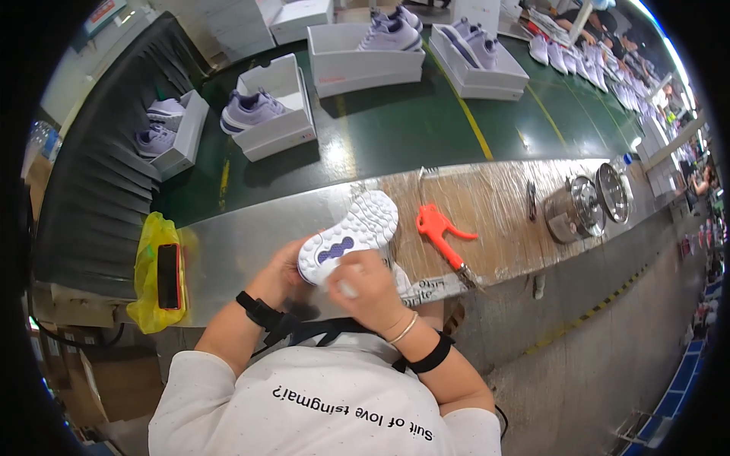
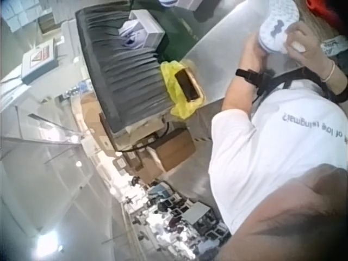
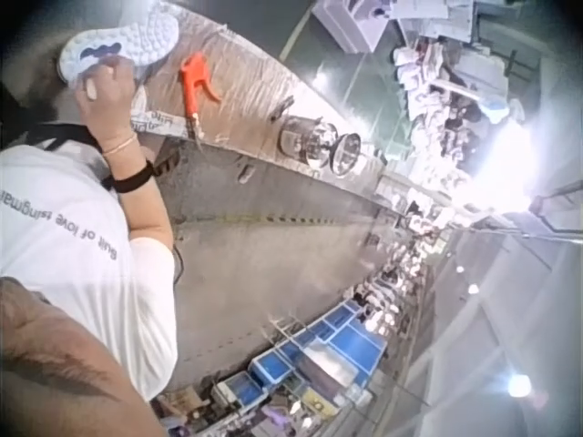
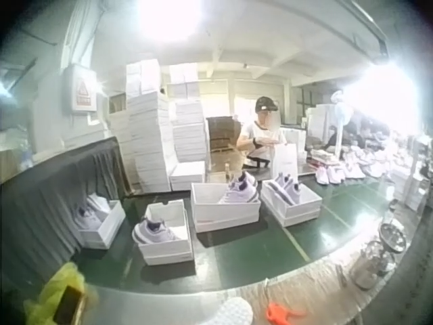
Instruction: Cleaning and wiping the soles of shoes on a factory assembly line.
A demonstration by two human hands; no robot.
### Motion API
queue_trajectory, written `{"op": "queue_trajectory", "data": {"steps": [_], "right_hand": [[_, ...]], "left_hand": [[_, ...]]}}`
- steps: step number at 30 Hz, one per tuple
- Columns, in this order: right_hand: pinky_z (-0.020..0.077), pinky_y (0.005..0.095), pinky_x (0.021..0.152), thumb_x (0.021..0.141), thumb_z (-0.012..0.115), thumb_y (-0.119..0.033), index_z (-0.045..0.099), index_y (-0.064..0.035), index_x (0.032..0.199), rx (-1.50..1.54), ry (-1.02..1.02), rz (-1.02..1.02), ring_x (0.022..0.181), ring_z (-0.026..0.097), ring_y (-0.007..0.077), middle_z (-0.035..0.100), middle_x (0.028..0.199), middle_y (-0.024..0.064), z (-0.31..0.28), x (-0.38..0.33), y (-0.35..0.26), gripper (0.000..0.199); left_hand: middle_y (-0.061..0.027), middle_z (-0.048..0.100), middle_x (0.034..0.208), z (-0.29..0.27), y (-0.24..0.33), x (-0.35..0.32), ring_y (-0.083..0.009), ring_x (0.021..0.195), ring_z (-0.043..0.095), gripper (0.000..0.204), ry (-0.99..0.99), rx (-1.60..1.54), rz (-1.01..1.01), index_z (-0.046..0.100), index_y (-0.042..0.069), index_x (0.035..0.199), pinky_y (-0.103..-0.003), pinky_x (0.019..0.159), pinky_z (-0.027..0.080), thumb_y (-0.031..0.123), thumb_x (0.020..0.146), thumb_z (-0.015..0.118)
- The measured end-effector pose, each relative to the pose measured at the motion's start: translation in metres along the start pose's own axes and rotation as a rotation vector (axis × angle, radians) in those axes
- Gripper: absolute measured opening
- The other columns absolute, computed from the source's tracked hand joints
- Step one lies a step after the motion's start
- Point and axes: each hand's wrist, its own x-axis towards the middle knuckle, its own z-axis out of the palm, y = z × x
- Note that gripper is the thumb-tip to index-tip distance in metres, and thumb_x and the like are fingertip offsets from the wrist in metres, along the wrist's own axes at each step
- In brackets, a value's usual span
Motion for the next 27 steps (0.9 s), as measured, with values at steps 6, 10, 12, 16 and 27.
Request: {"op": "queue_trajectory", "data": {"steps": [6,10,12,16,27], "right_hand": [[0.0434,0.0363,0.069,0.067,0.066,-0.004,0.056,-0.0038,0.073,-0.337,0.155,0.167,0.076,0.053,0.0300,0.055,0.079,0.0125,-0.038,0.006,0.072,0.012],[0.0425,0.0342,0.068,0.067,0.065,-0.003,0.055,-0.0029,0.073,-0.218,0.136,0.261,0.074,0.053,0.0286,0.055,0.076,0.0118,-0.045,-0.003,0.073,0.012],[0.0425,0.0338,0.068,0.067,0.066,-0.003,0.055,-0.0030,0.072,-0.204,0.115,0.271,0.074,0.053,0.0276,0.055,0.076,0.0113,-0.045,-0.005,0.066,0.013],[0.0427,0.0331,0.069,0.067,0.068,-0.004,0.055,-0.0035,0.072,-0.140,0.103,0.336,0.074,0.054,0.0254,0.055,0.076,0.0098,-0.032,-0.001,0.061,0.014],[0.0438,0.0314,0.070,0.065,0.070,-0.003,0.057,-0.0039,0.074,-0.163,0.085,0.445,0.077,0.055,0.0234,0.055,0.080,0.0089,-0.036,0.021,0.070,0.015]], "left_hand": [[-0.0115,0.066,0.092,0.008,0.021,-0.005,-0.0170,0.077,0.064,0.034,0.140,0.197,0.124,0.061,-0.003,0.097,-0.033,0.067,0.054,0.028,0.083,0.065],[-0.0093,0.065,0.081,0.036,0.122,-0.047,-0.0128,0.068,0.061,0.031,0.286,0.778,0.505,0.062,-0.001,0.088,-0.028,0.056,0.049,0.029,0.080,0.068],[-0.0085,0.064,0.078,0.049,0.184,-0.056,-0.0123,0.064,0.060,0.031,0.283,0.854,0.780,0.062,0.000,0.086,-0.027,0.051,0.046,0.030,0.077,0.069],[-0.0080,0.063,0.077,0.060,0.299,-0.060,-0.0192,0.072,0.058,0.026,0.688,1.558,1.348,0.063,0.006,0.090,-0.036,0.071,0.042,0.023,0.071,0.069],[-0.0095,0.062,0.098,0.024,0.384,0.025,-0.0246,0.106,0.050,0.017,0.945,2.244,0.585,0.066,0.011,0.090,-0.055,0.092,0.030,0.017,0.077,0.058]]}}
